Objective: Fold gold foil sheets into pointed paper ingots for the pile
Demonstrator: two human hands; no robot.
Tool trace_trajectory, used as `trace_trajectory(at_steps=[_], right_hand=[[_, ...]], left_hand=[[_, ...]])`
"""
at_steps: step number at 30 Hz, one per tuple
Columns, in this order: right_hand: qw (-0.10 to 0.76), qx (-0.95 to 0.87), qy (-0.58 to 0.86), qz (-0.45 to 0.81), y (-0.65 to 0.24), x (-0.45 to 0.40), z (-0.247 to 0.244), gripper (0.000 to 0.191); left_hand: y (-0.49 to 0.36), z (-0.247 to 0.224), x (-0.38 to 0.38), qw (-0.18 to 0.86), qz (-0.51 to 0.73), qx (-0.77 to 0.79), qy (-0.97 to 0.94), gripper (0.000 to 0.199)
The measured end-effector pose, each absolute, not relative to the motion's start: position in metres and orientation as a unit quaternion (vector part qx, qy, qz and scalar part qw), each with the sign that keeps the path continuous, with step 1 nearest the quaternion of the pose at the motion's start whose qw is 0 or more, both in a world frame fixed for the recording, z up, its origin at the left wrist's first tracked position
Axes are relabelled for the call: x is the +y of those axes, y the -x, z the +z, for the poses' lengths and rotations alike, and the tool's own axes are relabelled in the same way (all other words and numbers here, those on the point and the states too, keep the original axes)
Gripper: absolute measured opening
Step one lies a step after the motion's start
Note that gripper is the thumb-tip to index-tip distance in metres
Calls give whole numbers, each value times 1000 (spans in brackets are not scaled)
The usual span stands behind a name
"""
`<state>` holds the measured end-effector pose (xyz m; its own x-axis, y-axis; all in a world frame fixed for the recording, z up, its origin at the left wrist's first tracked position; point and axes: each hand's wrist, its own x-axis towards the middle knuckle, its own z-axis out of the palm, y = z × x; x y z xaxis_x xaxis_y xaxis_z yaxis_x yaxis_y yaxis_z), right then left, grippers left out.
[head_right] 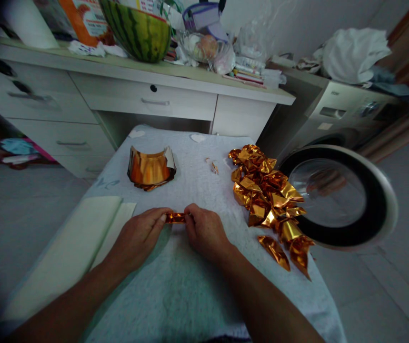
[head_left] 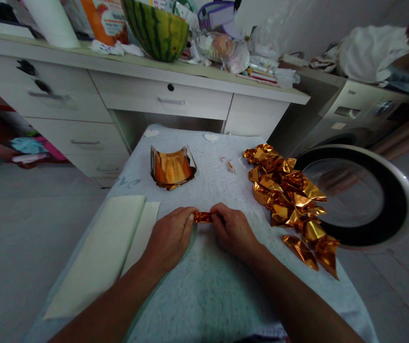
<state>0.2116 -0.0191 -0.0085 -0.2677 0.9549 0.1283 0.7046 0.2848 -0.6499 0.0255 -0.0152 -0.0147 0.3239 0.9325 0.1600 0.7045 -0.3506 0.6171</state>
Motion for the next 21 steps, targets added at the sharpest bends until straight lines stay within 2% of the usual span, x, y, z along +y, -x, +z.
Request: trace_trajectory(at_steps=[21], right_hand=[[216, -752, 580, 226, -207, -21, -7, 17]], left_hand=[[-32, -8, -17, 221, 203, 555, -776, 38]])
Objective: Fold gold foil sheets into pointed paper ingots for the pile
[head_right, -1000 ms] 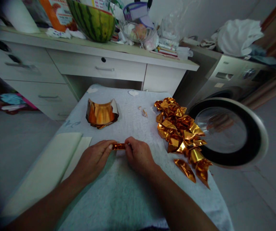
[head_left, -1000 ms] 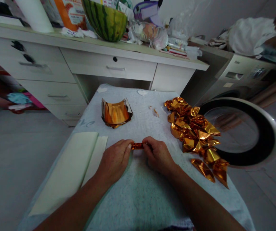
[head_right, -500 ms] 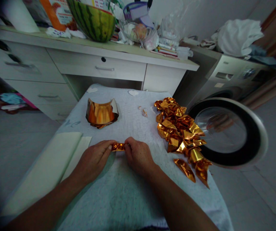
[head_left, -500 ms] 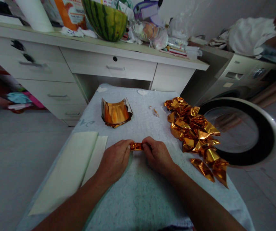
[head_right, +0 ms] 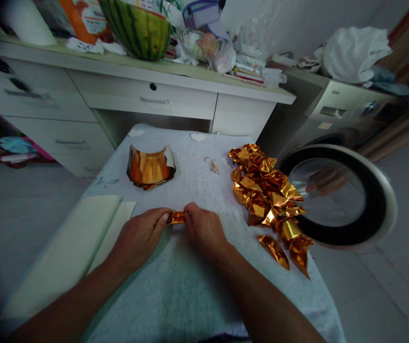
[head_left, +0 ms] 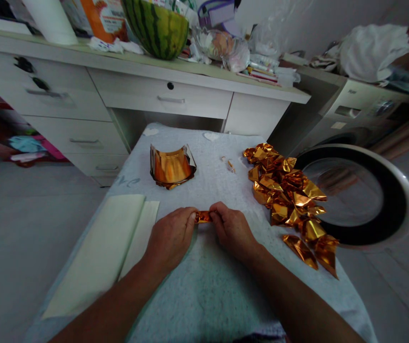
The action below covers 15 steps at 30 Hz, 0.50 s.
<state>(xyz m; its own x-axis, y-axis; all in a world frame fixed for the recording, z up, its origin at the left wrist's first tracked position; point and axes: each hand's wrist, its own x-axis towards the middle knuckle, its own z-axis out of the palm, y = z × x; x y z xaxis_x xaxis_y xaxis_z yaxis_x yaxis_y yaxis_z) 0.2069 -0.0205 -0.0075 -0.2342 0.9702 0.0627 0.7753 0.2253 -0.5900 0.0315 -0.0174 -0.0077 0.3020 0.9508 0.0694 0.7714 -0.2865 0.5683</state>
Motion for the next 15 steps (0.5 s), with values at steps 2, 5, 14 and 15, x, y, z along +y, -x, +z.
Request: trace_trajectory(at_steps=[2, 5, 14, 15], right_hand=[[209, -758, 577, 220, -206, -21, -9, 16], [203, -765, 571, 218, -203, -22, -10, 14], [224, -770, 554, 224, -204, -23, -10, 15], [228, -765, 558, 226, -204, -23, -10, 15]], left_hand=[[-32, -7, -17, 218, 197, 565, -771, 38], [-32, -4, -17, 214, 190, 583, -760, 38], [-30, -6, -18, 209, 188, 576, -768, 34], [-30, -7, -18, 208, 183, 571, -773, 34]])
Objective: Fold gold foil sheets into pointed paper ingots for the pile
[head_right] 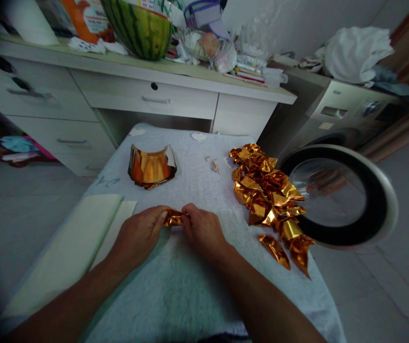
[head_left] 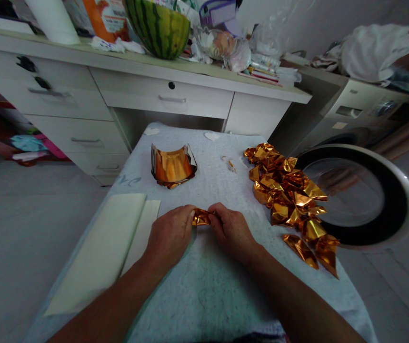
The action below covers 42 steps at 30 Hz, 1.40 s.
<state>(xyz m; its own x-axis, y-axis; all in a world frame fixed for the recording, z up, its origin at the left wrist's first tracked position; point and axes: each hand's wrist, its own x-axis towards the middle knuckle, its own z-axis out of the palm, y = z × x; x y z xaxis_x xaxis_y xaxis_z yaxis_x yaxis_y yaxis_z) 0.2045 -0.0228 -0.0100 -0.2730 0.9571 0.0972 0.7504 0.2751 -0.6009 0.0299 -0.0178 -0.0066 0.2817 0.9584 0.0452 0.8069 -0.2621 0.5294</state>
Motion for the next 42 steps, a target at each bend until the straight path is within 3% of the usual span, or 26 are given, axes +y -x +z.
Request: trace_trajectory(at_steps=[18, 42], right_hand=[[235, -764, 552, 239, -201, -24, -11, 17], [299, -736, 566, 222, -204, -24, -11, 17]], left_hand=[[-33, -6, -17, 141, 120, 585, -790, 25], [-33, -10, -17, 167, 152, 545, -807, 28]])
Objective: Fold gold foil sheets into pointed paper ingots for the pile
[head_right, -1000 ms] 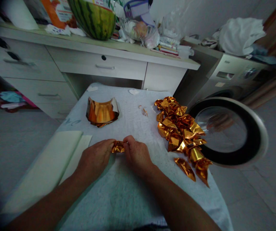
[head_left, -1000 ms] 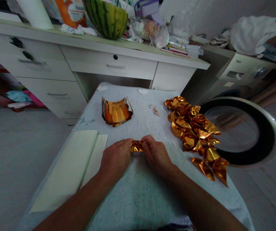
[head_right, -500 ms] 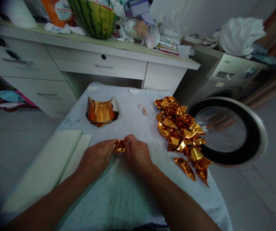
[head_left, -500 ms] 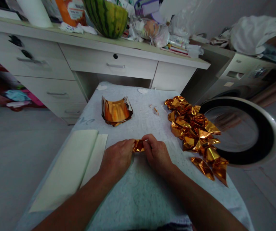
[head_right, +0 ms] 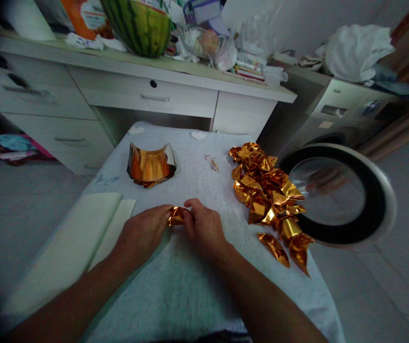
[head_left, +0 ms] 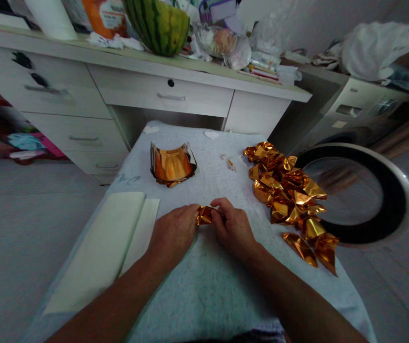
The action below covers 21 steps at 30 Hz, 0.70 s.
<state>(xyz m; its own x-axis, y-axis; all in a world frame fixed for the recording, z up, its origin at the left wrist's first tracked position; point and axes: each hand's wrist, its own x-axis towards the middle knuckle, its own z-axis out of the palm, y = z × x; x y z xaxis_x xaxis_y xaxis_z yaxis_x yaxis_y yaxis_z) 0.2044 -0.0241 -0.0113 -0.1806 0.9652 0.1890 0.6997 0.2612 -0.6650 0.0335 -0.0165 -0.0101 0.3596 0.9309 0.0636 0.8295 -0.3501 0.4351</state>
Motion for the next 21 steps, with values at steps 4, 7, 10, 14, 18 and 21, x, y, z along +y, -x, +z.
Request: trace_trajectory(at_steps=[4, 7, 10, 14, 18, 21], right_hand=[[296, -726, 581, 219, -205, -23, -12, 15], [295, -731, 576, 214, -205, -23, -11, 18], [295, -734, 573, 213, -206, -23, -10, 19], [298, -740, 566, 208, -204, -24, -10, 18], [300, -755, 538, 223, -198, -28, -12, 15], [308, -757, 530, 227, -197, -29, -13, 14]], left_hand=[[-33, -11, -18, 192, 183, 535, -802, 31], [-33, -9, -19, 208, 195, 553, -783, 33], [-34, -8, -18, 227, 210, 556, -772, 32], [-34, -11, -16, 243, 232, 538, -773, 32], [-34, -14, -14, 208, 223, 562, -769, 30], [-33, -16, -13, 205, 218, 560, -773, 29]])
